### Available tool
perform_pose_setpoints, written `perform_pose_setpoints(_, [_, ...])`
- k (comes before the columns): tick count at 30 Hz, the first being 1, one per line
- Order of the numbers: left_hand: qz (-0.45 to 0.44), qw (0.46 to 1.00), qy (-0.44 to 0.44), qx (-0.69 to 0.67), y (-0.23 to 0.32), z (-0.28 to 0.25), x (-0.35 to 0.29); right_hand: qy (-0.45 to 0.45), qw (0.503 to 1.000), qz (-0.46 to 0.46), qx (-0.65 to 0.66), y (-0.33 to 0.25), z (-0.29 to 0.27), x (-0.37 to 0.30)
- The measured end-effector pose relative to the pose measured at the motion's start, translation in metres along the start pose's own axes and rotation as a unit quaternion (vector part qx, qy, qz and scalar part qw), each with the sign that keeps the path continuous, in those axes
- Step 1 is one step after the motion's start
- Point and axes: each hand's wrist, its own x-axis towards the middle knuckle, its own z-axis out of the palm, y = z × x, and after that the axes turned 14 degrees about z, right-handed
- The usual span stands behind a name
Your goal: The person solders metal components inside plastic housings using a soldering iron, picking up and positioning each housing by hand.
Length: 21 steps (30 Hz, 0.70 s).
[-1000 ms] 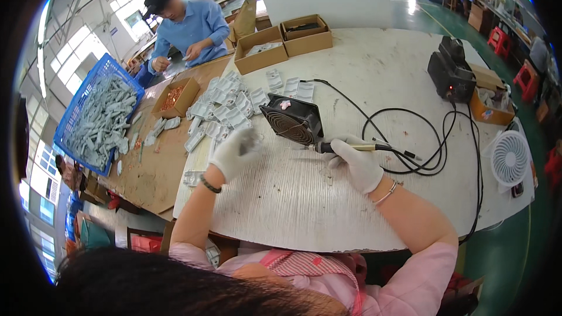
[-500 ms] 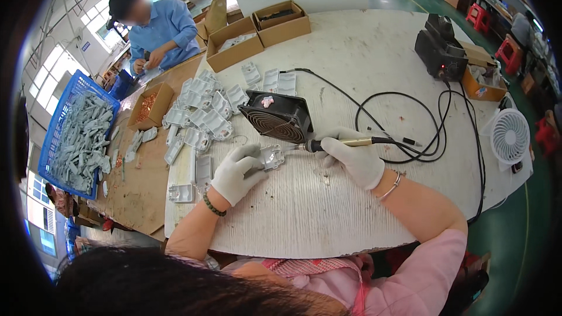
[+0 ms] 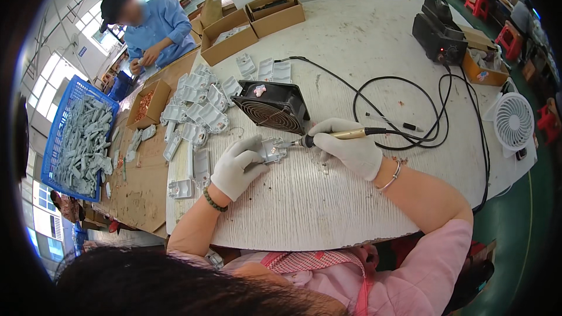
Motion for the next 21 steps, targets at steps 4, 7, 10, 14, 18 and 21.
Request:
perform_pose_setpoints(4, [0.002,1.0,0.001,0.004,0.0006,0.0,0.0002,-0.012,1.0,-0.003,0.004,0.0008,-0.0002,0.0])
perform_pose_setpoints(7, [0.006,1.0,0.005,0.006,0.0002,0.0002,-0.0003,-0.013,1.0,-0.006,-0.001,0.0007,0.0004,0.0003])
perform_pose_setpoints(10, [0.007,1.0,0.006,0.009,0.0007,0.0002,0.0001,-0.013,1.0,-0.012,-0.002,0.0004,0.0008,0.0])
perform_pose_setpoints(14, [0.008,1.0,0.005,0.016,0.0013,-0.0003,0.0,-0.008,1.0,-0.001,-0.003,-0.0009,0.0016,-0.0004])
perform_pose_setpoints(18, [0.011,1.0,0.007,0.017,0.0008,0.0,0.0001,-0.013,1.0,-0.012,0.005,0.0004,0.0,0.0001])
perform_pose_setpoints(21, [0.02,0.999,0.006,0.033,0.0012,0.0001,0.0008,-0.004,1.0,-0.003,0.013,-0.0012,0.0003,-0.0011])
